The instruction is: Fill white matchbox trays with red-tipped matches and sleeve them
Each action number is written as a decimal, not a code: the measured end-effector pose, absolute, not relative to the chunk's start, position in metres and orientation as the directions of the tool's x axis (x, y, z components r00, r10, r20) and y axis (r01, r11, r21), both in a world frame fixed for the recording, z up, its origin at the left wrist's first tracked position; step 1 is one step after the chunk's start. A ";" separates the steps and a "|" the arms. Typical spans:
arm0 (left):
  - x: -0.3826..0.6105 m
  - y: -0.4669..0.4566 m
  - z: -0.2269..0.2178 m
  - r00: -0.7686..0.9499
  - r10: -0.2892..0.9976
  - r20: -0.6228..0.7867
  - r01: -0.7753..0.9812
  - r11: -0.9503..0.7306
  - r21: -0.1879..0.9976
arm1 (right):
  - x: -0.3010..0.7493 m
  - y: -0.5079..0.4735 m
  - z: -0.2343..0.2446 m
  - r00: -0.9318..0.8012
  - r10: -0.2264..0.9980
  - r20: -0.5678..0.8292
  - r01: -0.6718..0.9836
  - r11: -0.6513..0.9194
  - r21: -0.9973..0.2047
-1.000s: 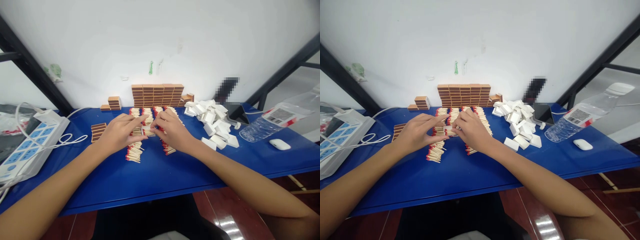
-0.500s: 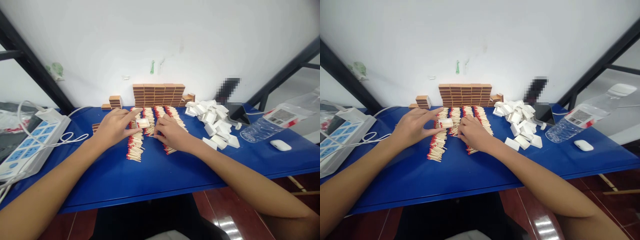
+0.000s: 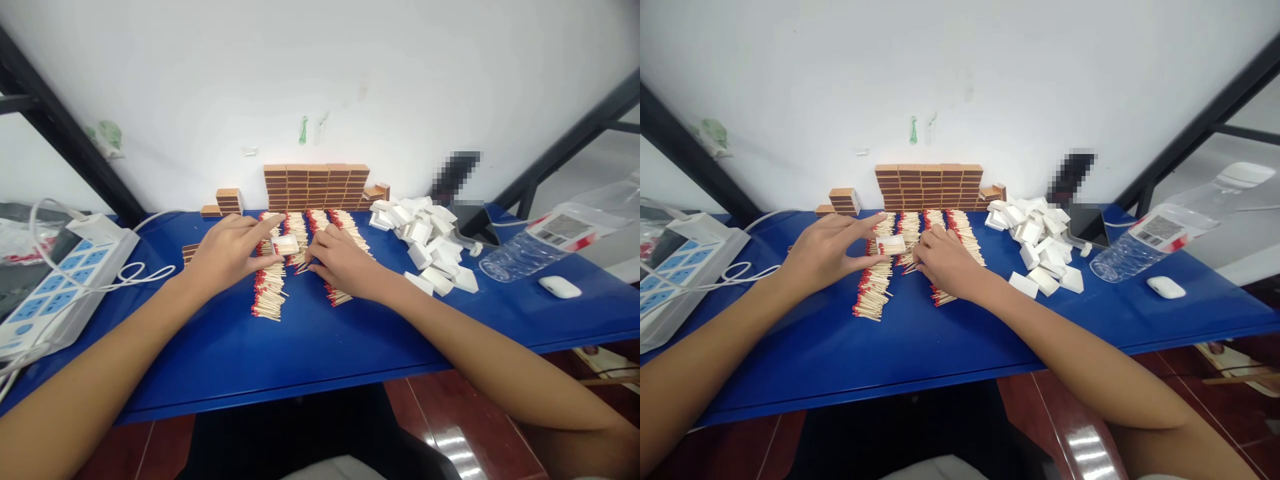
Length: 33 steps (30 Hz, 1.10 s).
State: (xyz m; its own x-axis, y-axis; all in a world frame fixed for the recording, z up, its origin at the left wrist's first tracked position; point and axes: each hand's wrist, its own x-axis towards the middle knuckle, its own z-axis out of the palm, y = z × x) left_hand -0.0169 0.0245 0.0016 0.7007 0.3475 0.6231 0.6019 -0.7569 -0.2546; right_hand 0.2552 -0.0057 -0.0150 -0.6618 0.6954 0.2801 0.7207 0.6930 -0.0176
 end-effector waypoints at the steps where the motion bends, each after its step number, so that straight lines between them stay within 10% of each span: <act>1: -0.017 0.024 0.002 0.701 0.348 0.622 0.602 -0.756 -0.256 | 0.255 -0.005 -0.015 -0.663 0.695 0.278 0.719 0.694 -0.018; 33: -0.019 0.025 0.001 0.707 0.366 0.606 0.600 -0.764 -0.239 | 0.258 -0.010 -0.012 -0.693 0.692 0.200 0.712 0.701 0.039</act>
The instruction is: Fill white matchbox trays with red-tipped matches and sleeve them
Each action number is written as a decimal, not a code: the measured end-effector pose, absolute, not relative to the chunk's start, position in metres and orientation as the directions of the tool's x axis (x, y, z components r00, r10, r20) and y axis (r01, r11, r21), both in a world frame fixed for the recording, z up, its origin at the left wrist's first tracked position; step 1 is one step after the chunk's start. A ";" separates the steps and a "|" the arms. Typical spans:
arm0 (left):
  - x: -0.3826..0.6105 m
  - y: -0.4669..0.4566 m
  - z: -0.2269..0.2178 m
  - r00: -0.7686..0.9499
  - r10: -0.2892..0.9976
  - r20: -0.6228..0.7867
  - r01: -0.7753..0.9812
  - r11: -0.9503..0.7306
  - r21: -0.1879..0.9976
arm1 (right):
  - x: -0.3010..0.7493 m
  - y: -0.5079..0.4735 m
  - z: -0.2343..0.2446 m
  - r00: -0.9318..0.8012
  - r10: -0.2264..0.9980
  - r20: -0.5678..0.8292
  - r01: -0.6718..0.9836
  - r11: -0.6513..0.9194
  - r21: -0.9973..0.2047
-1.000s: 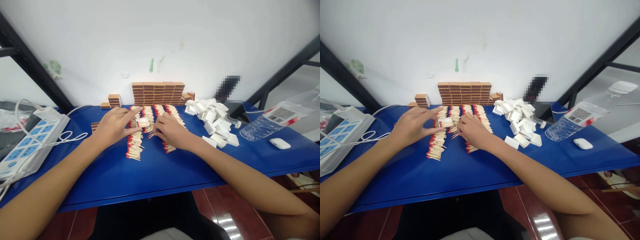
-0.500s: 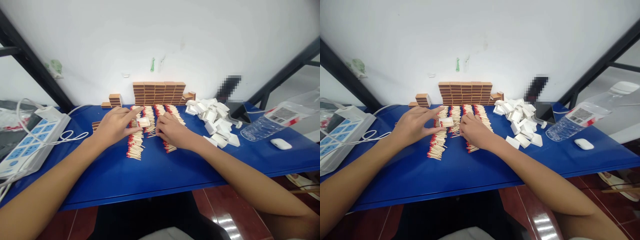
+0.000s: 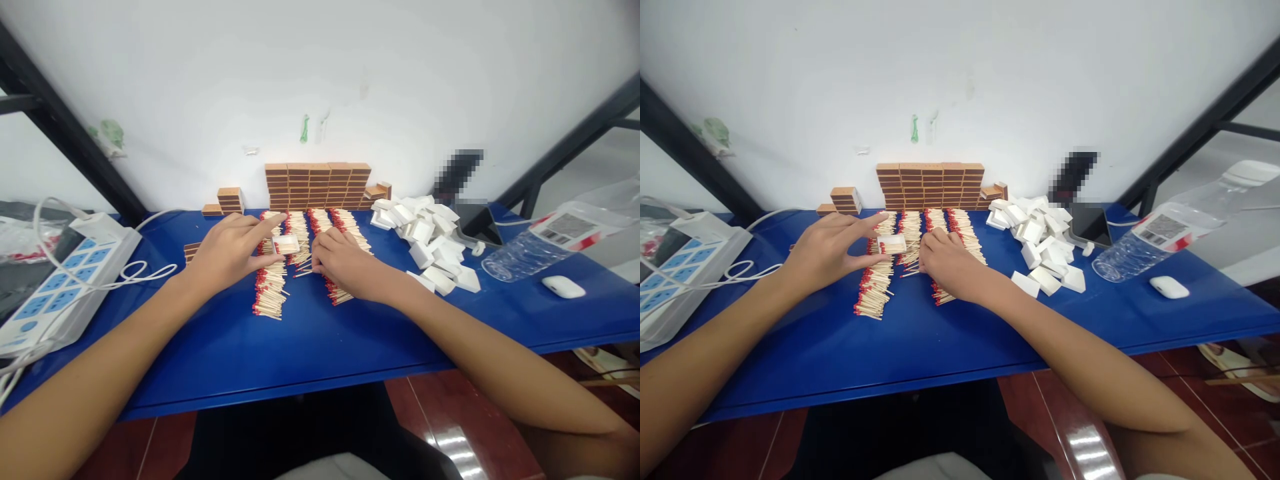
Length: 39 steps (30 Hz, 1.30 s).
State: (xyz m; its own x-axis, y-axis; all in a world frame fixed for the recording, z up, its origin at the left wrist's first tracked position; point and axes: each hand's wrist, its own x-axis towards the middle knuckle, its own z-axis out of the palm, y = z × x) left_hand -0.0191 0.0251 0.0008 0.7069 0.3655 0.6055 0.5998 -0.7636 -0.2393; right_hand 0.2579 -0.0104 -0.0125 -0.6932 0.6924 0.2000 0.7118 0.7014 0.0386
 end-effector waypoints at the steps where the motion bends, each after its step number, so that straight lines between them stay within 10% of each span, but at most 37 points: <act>1: -0.019 0.025 0.001 0.708 0.364 0.606 0.599 -0.763 -0.243 | 0.257 -0.011 -0.013 -0.693 0.694 0.196 0.713 0.699 0.043; 13: -0.018 0.024 0.002 0.713 0.353 0.607 0.597 -0.758 -0.261 | 0.253 -0.020 -0.011 -0.699 0.700 0.148 0.714 0.676 0.182; 39: -0.017 0.023 0.001 0.702 0.399 0.590 0.616 -0.756 -0.221 | 0.248 -0.021 -0.004 -0.676 0.670 0.306 0.702 0.712 -0.008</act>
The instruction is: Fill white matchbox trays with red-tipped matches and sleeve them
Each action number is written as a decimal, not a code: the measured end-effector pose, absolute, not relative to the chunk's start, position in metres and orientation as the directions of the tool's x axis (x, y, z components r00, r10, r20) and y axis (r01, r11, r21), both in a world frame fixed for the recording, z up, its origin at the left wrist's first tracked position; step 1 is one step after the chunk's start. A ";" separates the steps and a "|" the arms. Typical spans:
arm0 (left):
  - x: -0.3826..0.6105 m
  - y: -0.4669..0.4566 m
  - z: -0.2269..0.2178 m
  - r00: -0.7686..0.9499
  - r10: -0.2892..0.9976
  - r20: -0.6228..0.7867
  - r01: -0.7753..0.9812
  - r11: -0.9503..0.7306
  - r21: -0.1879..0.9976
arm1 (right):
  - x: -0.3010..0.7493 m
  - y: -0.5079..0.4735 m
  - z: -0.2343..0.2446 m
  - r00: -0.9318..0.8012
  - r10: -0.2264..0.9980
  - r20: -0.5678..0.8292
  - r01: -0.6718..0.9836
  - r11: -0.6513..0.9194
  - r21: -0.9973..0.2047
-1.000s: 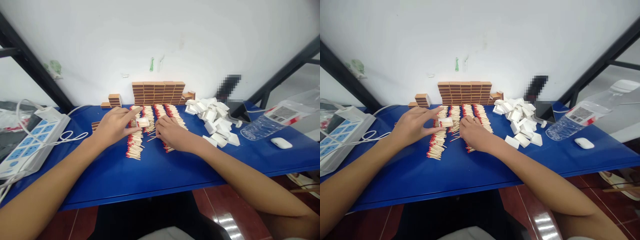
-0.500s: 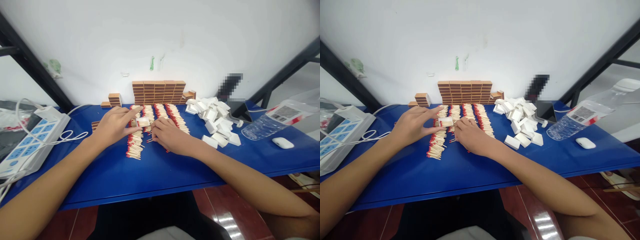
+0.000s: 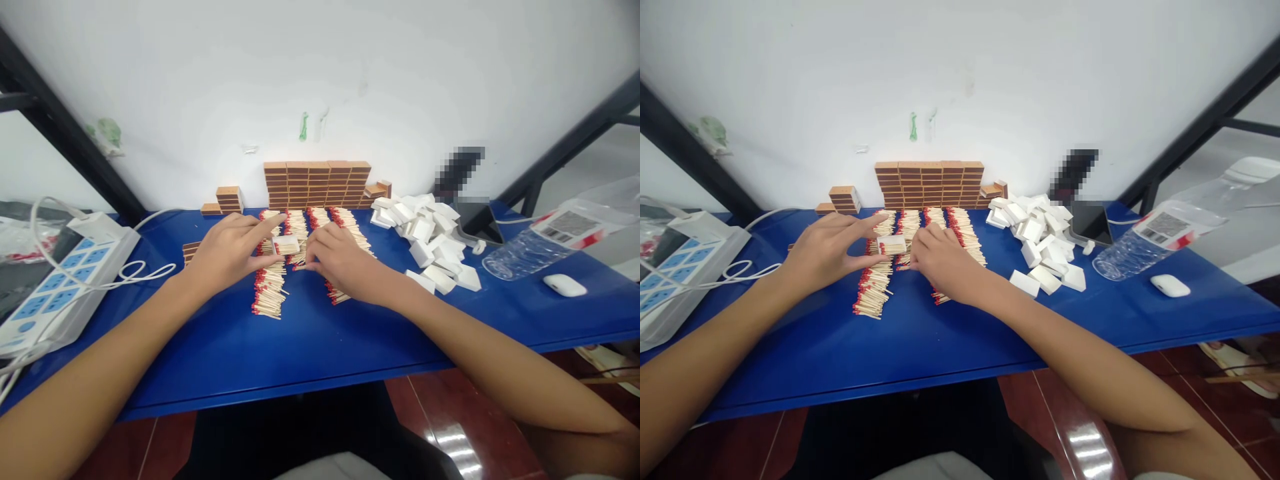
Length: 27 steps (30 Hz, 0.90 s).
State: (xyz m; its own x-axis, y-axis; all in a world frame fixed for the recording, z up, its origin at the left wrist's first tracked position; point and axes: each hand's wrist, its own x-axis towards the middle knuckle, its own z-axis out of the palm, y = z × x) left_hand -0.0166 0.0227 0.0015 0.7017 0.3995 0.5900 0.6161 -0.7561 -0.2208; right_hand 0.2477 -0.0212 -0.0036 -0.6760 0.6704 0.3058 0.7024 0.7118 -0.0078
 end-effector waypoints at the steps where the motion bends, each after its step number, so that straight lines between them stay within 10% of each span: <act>1: -0.015 0.022 0.001 0.704 0.398 0.589 0.612 -0.760 -0.218 | 0.248 -0.021 -0.002 -0.644 0.676 0.359 0.715 0.698 -0.031; 15: -0.006 0.011 0.002 0.712 0.382 0.590 0.567 -0.807 -0.162 | 0.246 -0.021 0.003 -0.526 0.660 0.537 0.719 0.682 -0.135; 27: -0.017 0.024 0.002 0.700 0.369 0.611 0.606 -0.761 -0.234 | 0.253 -0.007 -0.016 -0.669 0.663 0.335 0.700 0.714 -0.014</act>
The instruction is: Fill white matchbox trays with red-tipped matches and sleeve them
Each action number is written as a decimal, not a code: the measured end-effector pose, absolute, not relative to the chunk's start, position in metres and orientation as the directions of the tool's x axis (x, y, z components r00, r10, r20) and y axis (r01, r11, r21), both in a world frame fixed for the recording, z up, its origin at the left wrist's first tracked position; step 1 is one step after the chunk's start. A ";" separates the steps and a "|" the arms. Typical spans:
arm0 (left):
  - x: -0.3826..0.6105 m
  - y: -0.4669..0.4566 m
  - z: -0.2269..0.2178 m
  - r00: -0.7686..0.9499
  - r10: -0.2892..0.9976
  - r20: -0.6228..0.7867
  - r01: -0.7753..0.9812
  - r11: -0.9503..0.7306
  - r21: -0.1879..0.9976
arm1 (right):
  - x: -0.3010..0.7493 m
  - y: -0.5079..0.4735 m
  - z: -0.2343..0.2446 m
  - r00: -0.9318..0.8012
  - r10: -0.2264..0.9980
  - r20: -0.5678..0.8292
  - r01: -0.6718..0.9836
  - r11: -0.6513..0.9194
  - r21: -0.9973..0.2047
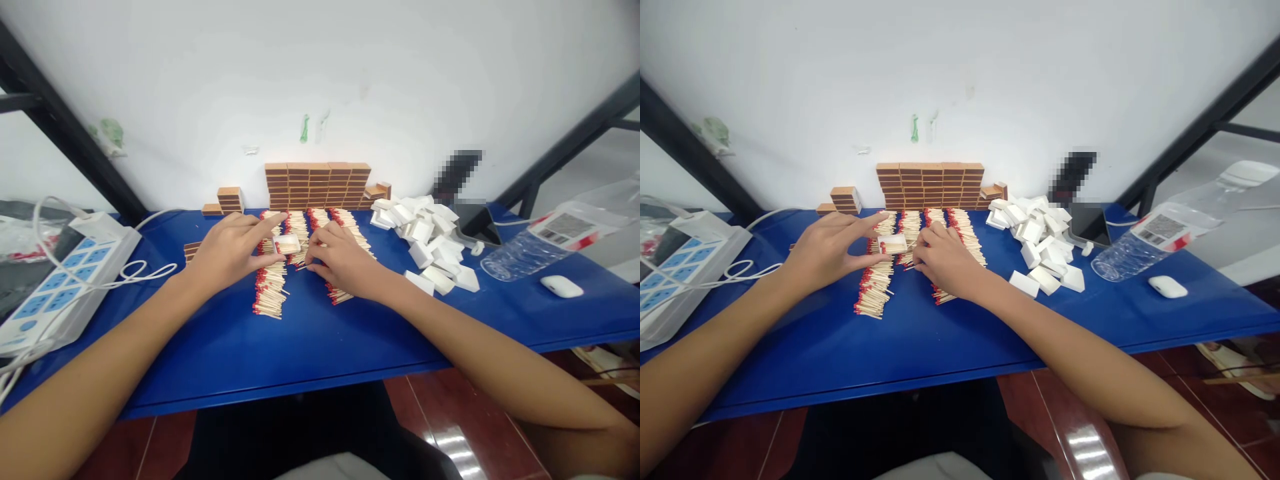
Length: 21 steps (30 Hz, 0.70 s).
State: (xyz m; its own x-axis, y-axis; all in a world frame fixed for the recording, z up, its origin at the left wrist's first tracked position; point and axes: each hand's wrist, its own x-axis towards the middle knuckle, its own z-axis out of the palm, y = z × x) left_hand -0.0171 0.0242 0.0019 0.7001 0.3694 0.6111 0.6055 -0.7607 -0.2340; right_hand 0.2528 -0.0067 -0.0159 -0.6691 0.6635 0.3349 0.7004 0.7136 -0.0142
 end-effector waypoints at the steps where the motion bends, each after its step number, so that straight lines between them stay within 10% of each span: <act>1: -0.017 0.024 0.002 0.702 0.368 0.610 0.605 -0.760 -0.238 | 0.253 -0.006 -0.016 -0.664 0.663 0.346 0.703 0.711 -0.012; 21: -0.016 0.024 0.003 0.710 0.328 0.624 0.589 -0.762 -0.269 | 0.249 -0.007 -0.018 -0.684 0.655 0.320 0.716 0.686 0.126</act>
